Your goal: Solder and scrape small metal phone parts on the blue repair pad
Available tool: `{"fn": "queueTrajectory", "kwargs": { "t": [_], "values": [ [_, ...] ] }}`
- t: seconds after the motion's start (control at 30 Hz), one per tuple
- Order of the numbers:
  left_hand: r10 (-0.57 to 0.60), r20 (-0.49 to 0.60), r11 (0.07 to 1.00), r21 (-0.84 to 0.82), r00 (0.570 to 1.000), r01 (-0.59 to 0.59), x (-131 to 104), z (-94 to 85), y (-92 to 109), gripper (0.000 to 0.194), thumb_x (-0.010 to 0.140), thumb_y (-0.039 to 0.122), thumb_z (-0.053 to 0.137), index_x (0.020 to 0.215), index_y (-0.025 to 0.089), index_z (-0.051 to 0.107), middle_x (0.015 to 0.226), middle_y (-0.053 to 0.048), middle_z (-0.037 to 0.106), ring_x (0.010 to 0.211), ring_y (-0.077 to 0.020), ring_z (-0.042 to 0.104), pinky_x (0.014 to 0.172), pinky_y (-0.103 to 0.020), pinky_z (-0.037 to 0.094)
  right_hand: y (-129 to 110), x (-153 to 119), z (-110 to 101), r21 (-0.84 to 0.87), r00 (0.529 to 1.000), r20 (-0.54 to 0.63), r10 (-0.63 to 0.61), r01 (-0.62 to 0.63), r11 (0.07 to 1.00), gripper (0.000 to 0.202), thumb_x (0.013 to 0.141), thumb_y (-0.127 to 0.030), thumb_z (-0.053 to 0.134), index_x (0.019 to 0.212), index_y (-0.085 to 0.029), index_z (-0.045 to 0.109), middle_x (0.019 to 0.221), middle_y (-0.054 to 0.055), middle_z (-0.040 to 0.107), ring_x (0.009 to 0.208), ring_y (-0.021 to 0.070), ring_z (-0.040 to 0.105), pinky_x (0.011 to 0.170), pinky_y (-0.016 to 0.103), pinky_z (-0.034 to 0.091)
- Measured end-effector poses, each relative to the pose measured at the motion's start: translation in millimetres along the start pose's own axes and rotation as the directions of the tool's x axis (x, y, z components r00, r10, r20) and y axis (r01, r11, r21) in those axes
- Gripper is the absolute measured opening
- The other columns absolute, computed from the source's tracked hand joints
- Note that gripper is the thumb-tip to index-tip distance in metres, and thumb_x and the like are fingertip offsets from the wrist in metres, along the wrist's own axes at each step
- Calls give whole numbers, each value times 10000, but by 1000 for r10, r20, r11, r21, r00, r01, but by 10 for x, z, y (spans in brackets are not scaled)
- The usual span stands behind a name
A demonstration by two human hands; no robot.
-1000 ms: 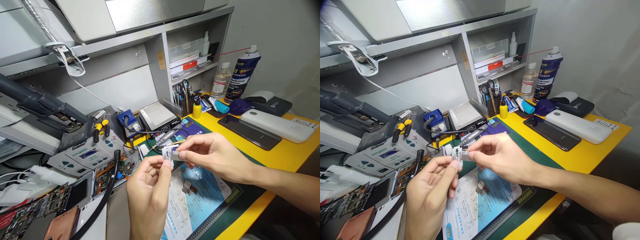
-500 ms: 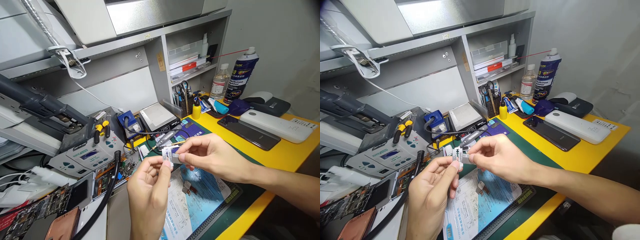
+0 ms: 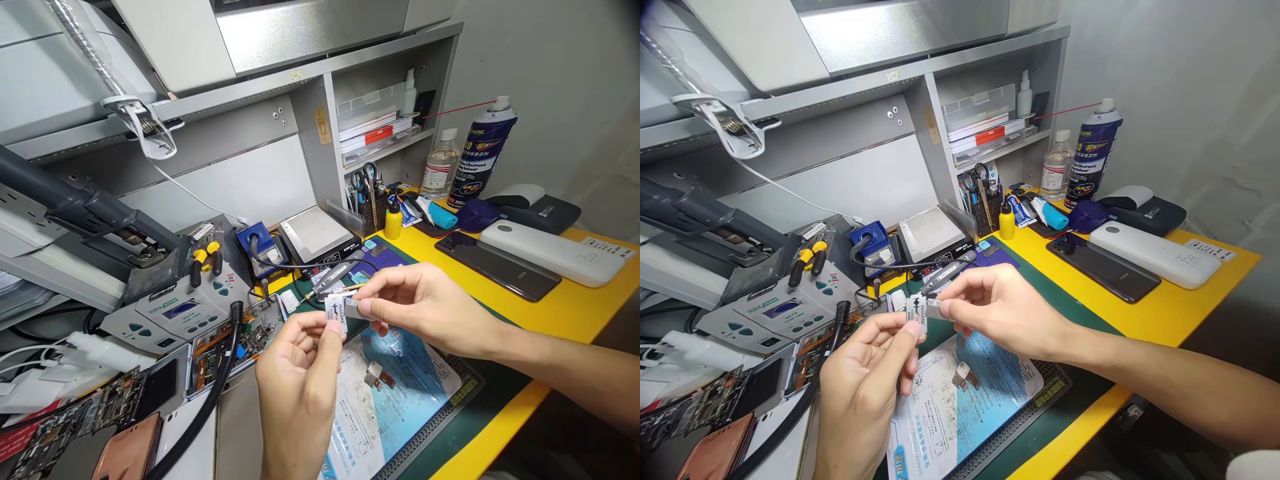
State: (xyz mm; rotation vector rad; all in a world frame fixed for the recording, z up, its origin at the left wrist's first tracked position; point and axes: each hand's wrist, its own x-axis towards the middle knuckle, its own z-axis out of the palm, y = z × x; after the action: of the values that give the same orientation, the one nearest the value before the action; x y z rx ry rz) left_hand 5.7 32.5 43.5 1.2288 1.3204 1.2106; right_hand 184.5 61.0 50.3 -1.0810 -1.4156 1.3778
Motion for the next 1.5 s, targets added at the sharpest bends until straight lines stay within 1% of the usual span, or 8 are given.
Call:
{"fn": "queueTrajectory", "kwargs": {
  "t": [0.3, 0.47, 0.6, 0.83, 1.03, 1.17, 1.4, 1.5],
  "values": [
    [-24, -54, 1000, 2, 998, 24, -19, 37, 37, 237, 794, 380, 720, 848, 160, 649, 558, 50, 529, 481, -63, 420, 452, -168, 333, -1, -17, 5, -10, 995, 100, 16, -15, 1000, 199, 816, -326, 762, 800, -136, 708, 630, -5, 633, 563, 107, 552, 546, 239, 470],
    [3, -20, 1000, 10, 1000, -3, 10, 12, 2, 238, 795, 382, 724, 834, 159, 652, 554, 45, 531, 484, -69, 432, 443, -166, 344, -6, 5, -27, 37, 1000, -10, -28, 28, 999, 208, 798, -348, 789, 837, -153, 727, 648, -5, 679, 568, 107, 591, 564, 231, 496],
    [1, -17, 1000, 4, 1000, 0, 35, 9, -20, 244, 794, 388, 728, 843, 160, 657, 565, 36, 556, 482, -69, 436, 432, -161, 347, -1, 4, 0, 15, 999, -22, -48, 48, 999, 198, 807, -339, 782, 868, -154, 745, 689, 5, 701, 604, 110, 603, 584, 226, 505],
    [-18, -13, 1000, -13, 1000, 17, 25, 7, -35, 263, 784, 401, 734, 837, 153, 664, 547, 32, 535, 492, -78, 447, 432, -155, 361, 0, -13, 3, -21, 993, 116, 13, -11, 1000, 181, 825, -318, 756, 818, -143, 711, 651, -6, 645, 583, 110, 568, 566, 237, 488],
    [-25, -9, 1000, 5, 1000, 25, 10, -4, -42, 269, 789, 402, 731, 848, 148, 662, 589, 17, 558, 523, -84, 454, 444, -157, 364, -6, 17, -44, 18, 998, -24, -53, 54, 998, 206, 815, -345, 777, 876, -152, 740, 674, 6, 704, 594, 114, 614, 592, 230, 517],
    [-41, 1, 999, 0, 999, 41, 0, 6, -15, 271, 793, 401, 732, 863, 150, 661, 587, 22, 556, 519, -80, 450, 448, -157, 361, 1, 14, -23, 22, 997, -28, -72, 73, 997, 196, 819, -328, 775, 908, -155, 756, 701, 8, 701, 629, 121, 624, 605, 232, 519],
    [-43, 1, 999, -15, 999, 43, 6, 5, -9, 259, 789, 389, 733, 861, 152, 658, 561, 32, 541, 502, -79, 440, 440, -161, 351, 6, -2, -3, 5, 999, 31, -14, 14, 1000, 194, 796, -330, 791, 836, -151, 728, 660, -1, 667, 587, 109, 567, 568, 233, 484],
    [-40, 9, 999, 12, 999, 40, 5, 8, -3, 260, 804, 392, 722, 880, 151, 659, 573, 37, 545, 493, -70, 424, 440, -162, 340, 5, 14, -16, 22, 999, -21, -48, 48, 999, 202, 816, -335, 778, 882, -148, 743, 684, 7, 689, 608, 112, 596, 591, 233, 502]
  ]
}}
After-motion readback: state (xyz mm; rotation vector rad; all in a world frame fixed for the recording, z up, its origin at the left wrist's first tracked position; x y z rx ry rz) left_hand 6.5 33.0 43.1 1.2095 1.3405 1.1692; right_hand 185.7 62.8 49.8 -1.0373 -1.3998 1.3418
